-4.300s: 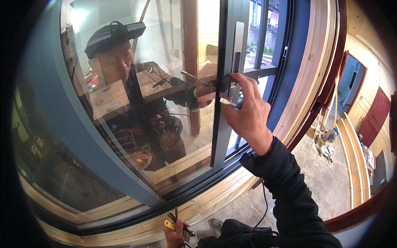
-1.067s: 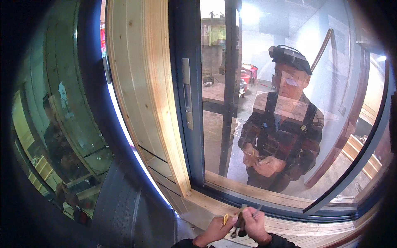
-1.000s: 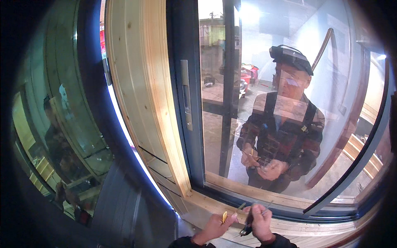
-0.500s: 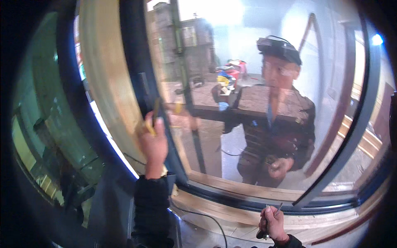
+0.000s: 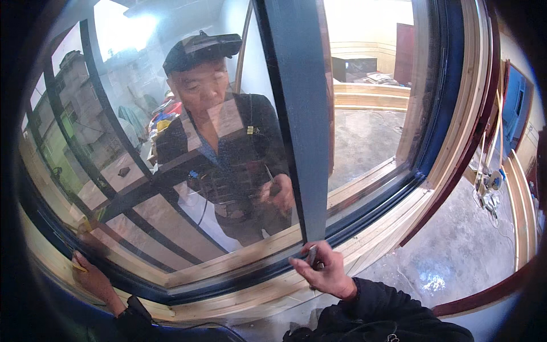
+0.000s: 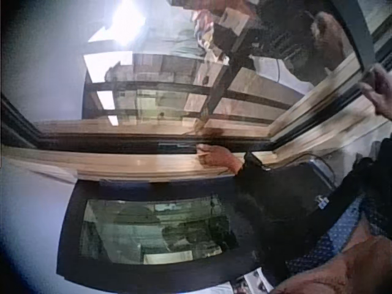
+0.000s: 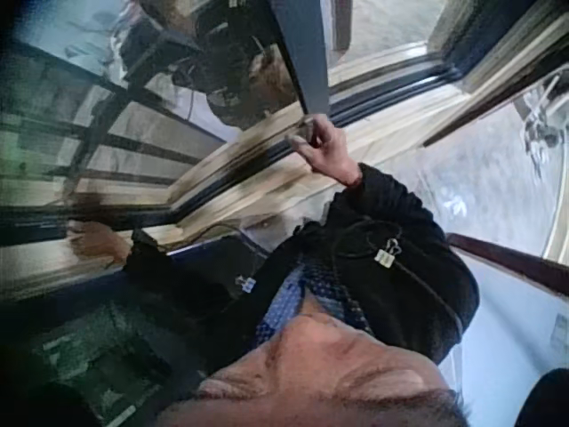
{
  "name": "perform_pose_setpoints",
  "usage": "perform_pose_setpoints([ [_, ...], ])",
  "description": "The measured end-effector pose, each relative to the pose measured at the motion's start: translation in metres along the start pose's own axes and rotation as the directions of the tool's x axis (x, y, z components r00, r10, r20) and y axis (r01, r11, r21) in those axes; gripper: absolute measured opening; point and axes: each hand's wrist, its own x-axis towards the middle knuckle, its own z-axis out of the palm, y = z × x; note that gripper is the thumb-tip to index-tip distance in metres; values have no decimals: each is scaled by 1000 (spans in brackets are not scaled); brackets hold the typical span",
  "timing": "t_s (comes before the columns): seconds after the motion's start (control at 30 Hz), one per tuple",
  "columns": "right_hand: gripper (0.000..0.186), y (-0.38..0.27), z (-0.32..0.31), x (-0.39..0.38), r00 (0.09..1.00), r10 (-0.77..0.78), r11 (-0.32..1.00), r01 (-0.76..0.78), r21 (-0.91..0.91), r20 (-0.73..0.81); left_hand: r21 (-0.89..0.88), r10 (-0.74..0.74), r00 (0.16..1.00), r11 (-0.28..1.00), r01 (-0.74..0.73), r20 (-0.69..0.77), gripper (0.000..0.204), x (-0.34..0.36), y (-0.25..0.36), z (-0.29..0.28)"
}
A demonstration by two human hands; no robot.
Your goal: The person installs a black metal window frame into a wooden opening. They use a yellow utility knife to trim the frame and a screwdriver to secure it. The person repeatedly checks alignment and adjusts the frame position.
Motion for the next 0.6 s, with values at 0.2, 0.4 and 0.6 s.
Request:
perform_pose_setpoints([
  [0.2, 77, 5, -19, 47, 954, -242, 817, 102, -568, -177, -110, -87, 995, 990, 91, 44, 51, 4, 0, 2],
  [0.4, 81, 26, -16, 70, 899, -325, 799, 95, -593, -293, -80, -35, 997, 996, 40, 62, 52, -5, 14, -12],
  [0.6, 69, 42, -42, 73, 835, -336, 822, 34, -568, -436, -206, 25, 998, 979, -13, 54, 45, -21, 35, -13],
])
